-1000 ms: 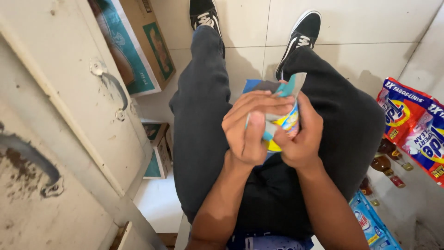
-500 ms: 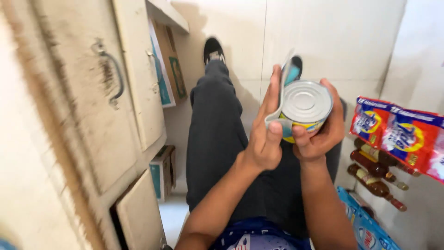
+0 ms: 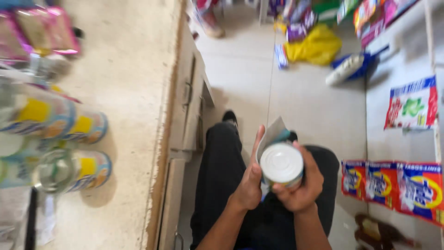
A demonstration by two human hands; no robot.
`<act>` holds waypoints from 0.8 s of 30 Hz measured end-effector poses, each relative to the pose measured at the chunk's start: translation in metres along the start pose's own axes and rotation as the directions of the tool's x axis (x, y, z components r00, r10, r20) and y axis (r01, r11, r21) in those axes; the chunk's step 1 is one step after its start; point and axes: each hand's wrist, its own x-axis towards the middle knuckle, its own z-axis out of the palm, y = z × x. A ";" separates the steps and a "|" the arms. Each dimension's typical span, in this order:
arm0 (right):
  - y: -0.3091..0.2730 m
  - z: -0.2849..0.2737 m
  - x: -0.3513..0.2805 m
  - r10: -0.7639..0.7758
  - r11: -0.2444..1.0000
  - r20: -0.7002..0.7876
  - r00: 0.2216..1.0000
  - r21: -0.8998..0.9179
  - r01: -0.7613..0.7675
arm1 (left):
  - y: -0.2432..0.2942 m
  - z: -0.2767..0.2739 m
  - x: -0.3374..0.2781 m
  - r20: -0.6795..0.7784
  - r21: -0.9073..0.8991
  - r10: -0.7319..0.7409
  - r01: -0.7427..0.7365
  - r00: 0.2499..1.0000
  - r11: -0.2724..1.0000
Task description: Cleaning and wiping dust off various canned food items before placing them onto store shelves.
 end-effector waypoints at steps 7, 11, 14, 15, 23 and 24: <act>-0.020 -0.007 0.011 0.136 0.991 -0.079 0.988 0.017 -0.135 | 0.063 0.012 -0.009 0.168 0.282 0.054 -0.100 0.984 0.954; -0.035 -0.017 0.008 0.142 0.990 -0.067 0.988 0.030 -0.140 | 0.070 0.015 -0.011 0.185 0.365 -0.012 -0.057 0.983 0.929; -0.038 -0.020 -0.002 0.163 0.983 -0.072 0.984 0.099 -0.156 | 0.071 0.015 -0.014 0.180 0.318 -0.074 0.013 0.981 0.948; -0.040 -0.021 -0.004 0.167 0.983 -0.074 0.983 0.093 -0.160 | 0.068 0.019 -0.015 0.183 0.313 -0.076 0.016 0.980 0.950; -0.050 -0.020 -0.010 0.260 0.949 0.009 0.966 0.185 -0.257 | 0.042 0.034 -0.011 -0.006 0.005 -0.005 0.005 1.000 1.000; -0.052 -0.020 -0.011 0.262 0.948 0.009 0.965 0.182 -0.260 | 0.040 0.034 -0.010 -0.006 0.002 -0.008 0.008 1.000 1.000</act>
